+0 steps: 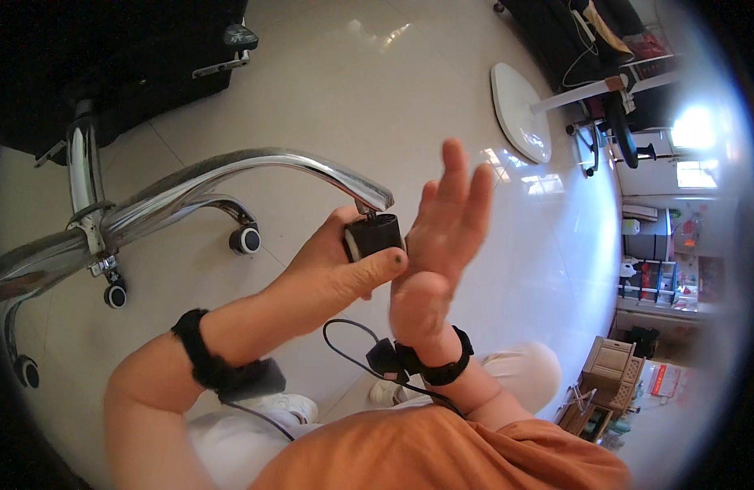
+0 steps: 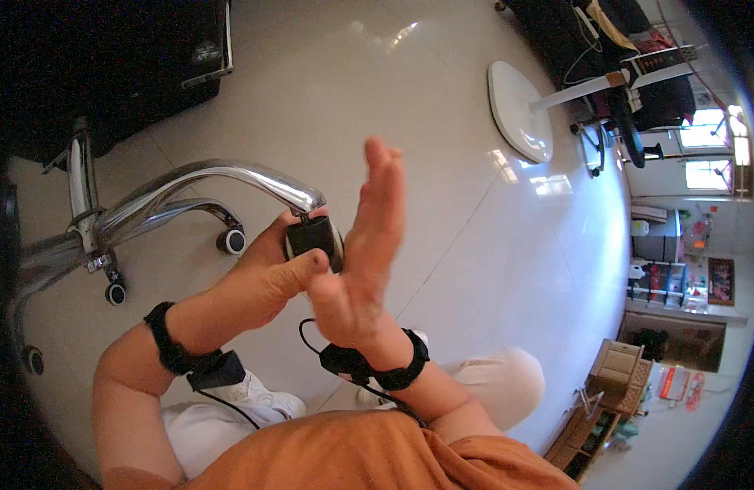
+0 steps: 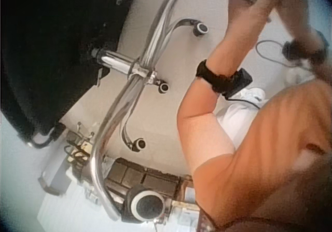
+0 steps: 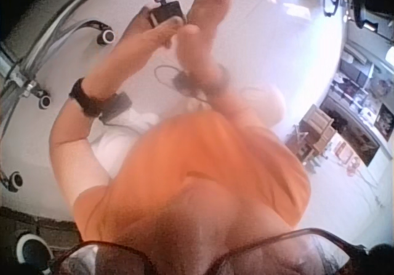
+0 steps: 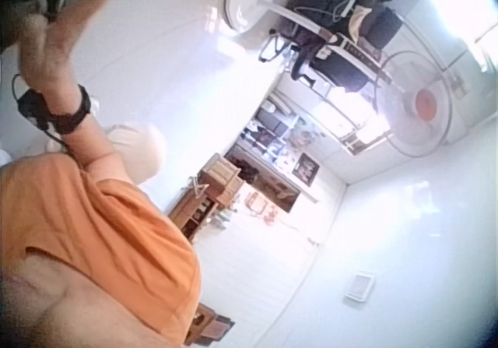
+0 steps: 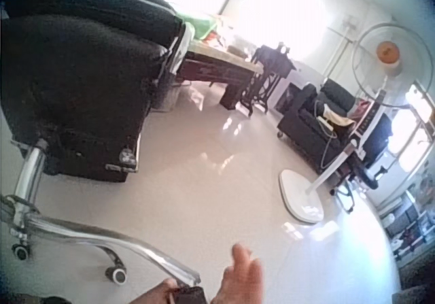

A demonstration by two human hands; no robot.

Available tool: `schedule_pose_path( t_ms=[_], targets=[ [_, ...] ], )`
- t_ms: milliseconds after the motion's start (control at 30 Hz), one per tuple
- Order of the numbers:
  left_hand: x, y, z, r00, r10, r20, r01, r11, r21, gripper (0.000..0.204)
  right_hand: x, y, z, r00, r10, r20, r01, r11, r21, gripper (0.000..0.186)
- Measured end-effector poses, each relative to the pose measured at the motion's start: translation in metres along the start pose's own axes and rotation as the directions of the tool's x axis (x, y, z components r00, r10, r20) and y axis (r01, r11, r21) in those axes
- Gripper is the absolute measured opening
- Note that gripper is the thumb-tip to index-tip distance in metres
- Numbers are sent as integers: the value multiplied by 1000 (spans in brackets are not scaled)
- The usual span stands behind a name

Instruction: Inspecting and attempting to repair or replace a wheel on a black office chair.

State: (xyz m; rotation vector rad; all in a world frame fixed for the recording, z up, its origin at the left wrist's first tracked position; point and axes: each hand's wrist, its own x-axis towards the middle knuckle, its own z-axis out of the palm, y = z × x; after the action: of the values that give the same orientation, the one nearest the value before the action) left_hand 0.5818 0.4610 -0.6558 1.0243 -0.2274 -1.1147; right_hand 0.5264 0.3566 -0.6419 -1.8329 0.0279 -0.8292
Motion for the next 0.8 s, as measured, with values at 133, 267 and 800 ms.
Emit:
schedule_pose_path(
  t_ms=[133,267,800],
  targets=[
    [19,7,-14,967,-58,247,69,997,-36,66,-19,10,-19,970,243,5,-242,968,65,82],
    [29,14,-16,936,48,349,-93,989,115,82,-45,27,-5,881,473,23,-449,818,360,78],
    [-18,23,-42,997,18,76,-41,949,313,48,-18,-13,5,972,-233,-40,198,895,-401,45]
  ],
)
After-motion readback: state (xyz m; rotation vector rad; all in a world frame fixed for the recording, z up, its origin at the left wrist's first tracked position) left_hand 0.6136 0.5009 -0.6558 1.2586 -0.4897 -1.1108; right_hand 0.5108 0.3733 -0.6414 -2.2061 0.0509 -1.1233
